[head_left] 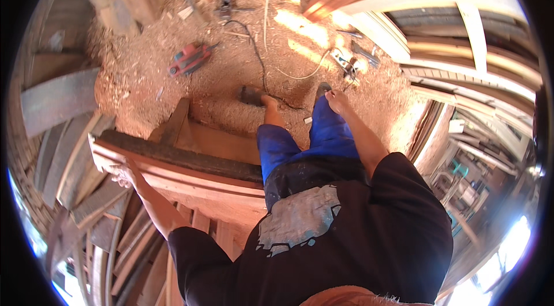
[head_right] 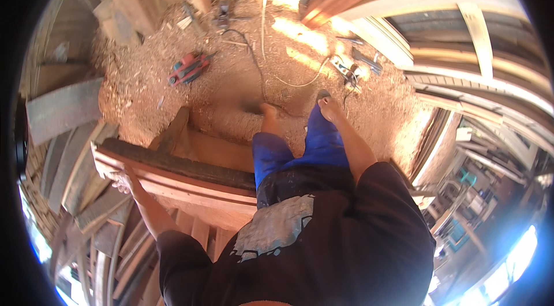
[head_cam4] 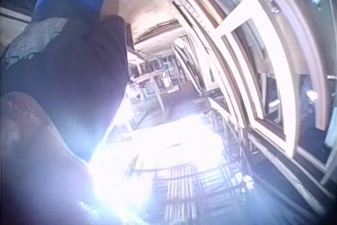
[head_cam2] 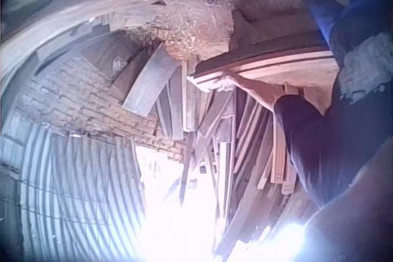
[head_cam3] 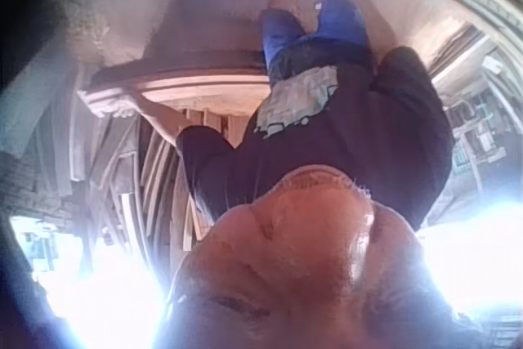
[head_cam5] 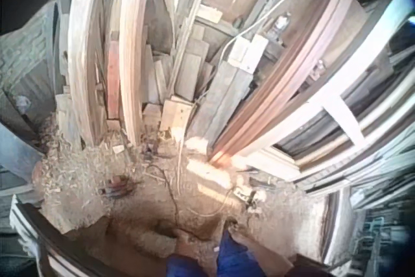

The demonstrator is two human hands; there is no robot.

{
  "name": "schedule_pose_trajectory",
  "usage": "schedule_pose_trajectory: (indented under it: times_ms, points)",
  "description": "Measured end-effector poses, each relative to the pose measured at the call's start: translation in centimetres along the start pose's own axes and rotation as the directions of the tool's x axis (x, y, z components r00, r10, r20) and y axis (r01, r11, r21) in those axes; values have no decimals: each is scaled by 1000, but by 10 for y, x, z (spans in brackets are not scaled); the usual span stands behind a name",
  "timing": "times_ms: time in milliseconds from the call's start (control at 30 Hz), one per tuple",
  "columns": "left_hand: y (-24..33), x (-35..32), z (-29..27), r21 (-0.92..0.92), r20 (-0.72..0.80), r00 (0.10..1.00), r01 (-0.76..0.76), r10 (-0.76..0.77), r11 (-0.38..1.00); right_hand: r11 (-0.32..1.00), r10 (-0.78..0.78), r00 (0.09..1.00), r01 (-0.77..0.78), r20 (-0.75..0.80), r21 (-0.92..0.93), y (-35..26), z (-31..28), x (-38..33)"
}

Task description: The person uses a chisel and mallet to shape a long wooden plank, repeatedly striking the chisel to remove material. They also use a hand plane to smooth the plank's surface and inspect the edges by hand.

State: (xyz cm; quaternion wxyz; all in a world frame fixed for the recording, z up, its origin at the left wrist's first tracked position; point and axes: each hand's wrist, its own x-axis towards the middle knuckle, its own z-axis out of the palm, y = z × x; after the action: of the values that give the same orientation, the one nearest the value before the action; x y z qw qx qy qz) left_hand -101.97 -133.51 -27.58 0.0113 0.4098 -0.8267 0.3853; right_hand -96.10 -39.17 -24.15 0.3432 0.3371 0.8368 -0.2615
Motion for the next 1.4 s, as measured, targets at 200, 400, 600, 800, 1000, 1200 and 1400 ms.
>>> schedule_pose_trajectory:
  times_ms: [200, 400, 600, 800, 1000, 1200, 1400]
  points:
    - [144, -155, -238, -645, 113, 806, -385, 581, 660, 979, 202, 976, -198, -77, 49, 107, -10, -21]
    - [187, -367, -389, -967, 94, 104, -228, 990, 116, 978, 165, 983, -154, -76, 142, 208, -27, 65]
    - [128, -564, -418, -874, 376, -70, -359, 924, 328, 991, 75, 995, -67, -60, 116, 259, -73, 196]
    - [178, -660, -471, -751, 474, 248, -387, 845, 535, 970, 81, 993, -59, 85, -236, 247, -145, 347]
    - [205, -669, -455, -750, 388, 308, -442, 868, 492, 822, 89, 996, -79, -10, -564, 313, -128, 528]
    - [216, -658, -466, -703, 377, 357, -491, 854, 515, 763, 193, 980, -181, -48, -621, 290, -102, 600]
    - [229, -643, -460, -718, 338, 378, -489, 862, 496, 604, 51, 998, -70, -49, -794, 282, -78, 604]
